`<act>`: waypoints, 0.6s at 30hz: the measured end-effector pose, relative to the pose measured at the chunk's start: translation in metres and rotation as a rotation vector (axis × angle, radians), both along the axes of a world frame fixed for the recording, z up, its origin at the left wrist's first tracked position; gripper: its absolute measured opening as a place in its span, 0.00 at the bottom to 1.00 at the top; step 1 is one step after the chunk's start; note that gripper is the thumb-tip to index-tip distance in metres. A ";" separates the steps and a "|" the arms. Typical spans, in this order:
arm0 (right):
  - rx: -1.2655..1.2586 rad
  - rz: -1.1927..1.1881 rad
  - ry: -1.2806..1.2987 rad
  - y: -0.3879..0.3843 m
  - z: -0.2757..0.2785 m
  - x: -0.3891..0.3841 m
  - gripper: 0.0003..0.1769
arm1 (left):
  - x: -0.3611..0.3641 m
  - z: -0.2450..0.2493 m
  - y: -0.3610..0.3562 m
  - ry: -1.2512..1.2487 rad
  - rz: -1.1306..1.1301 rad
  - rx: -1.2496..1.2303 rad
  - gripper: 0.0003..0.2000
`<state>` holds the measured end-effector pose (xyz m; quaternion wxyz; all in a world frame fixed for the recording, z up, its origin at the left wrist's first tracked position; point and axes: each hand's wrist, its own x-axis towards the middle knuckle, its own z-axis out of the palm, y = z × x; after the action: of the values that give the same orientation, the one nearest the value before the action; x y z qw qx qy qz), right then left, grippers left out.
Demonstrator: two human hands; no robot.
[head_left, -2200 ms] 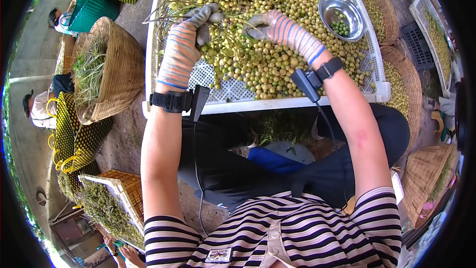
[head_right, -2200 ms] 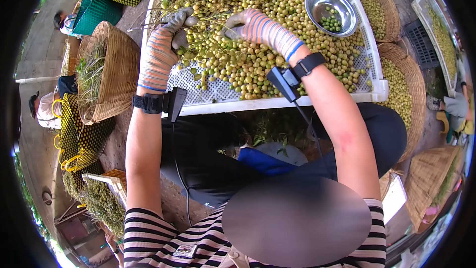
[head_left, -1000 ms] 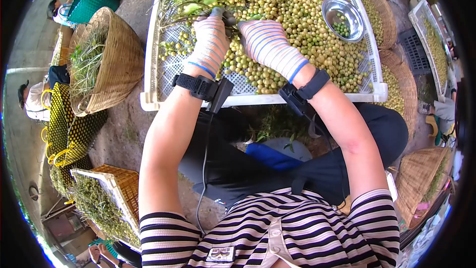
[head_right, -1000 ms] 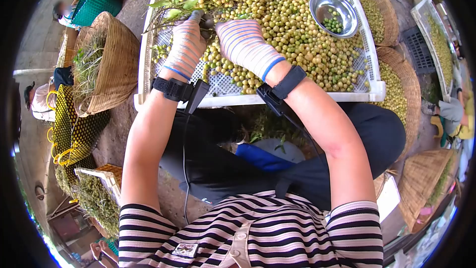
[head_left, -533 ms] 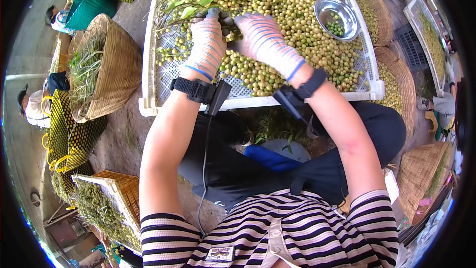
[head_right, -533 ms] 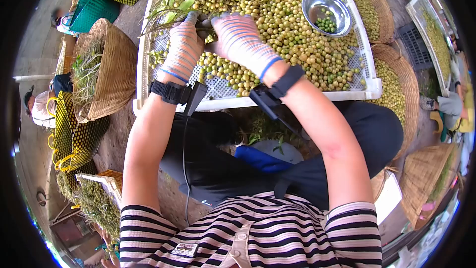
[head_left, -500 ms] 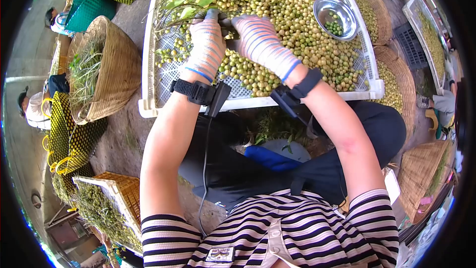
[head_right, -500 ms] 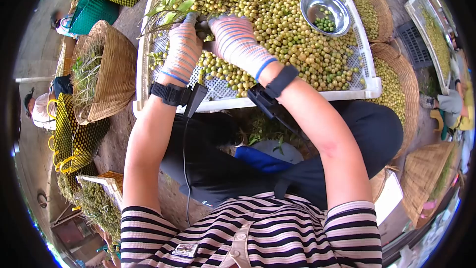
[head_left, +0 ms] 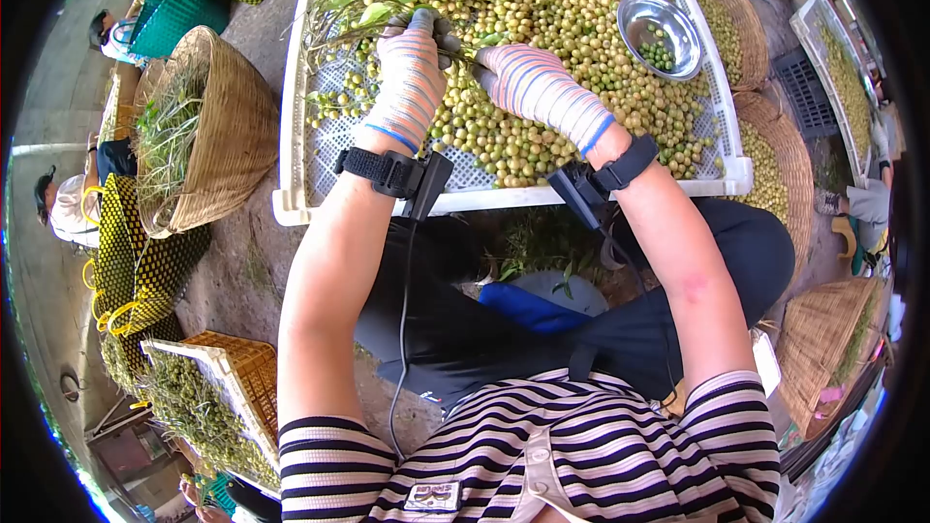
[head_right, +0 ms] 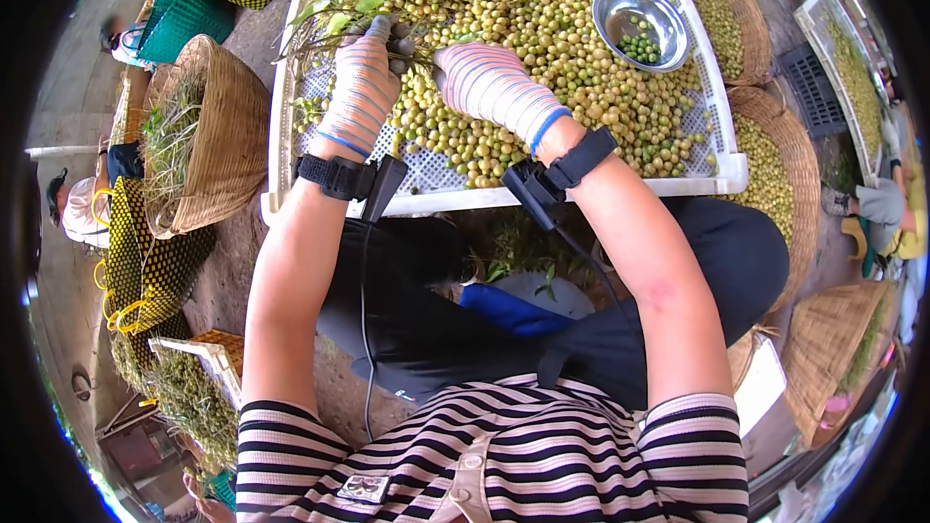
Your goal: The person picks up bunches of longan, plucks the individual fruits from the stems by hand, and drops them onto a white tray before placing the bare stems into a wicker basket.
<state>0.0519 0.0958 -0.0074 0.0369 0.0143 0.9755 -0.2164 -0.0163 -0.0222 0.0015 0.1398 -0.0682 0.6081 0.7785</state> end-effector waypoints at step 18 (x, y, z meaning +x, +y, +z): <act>-1.440 -0.144 0.107 0.009 -0.014 -0.009 0.13 | -0.007 -0.005 -0.012 0.097 -0.118 0.140 0.05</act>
<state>0.0433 0.1048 -0.0219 -0.0251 0.0398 0.5882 -0.8073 -0.0234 -0.0342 -0.0034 0.1601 0.0152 0.5612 0.8119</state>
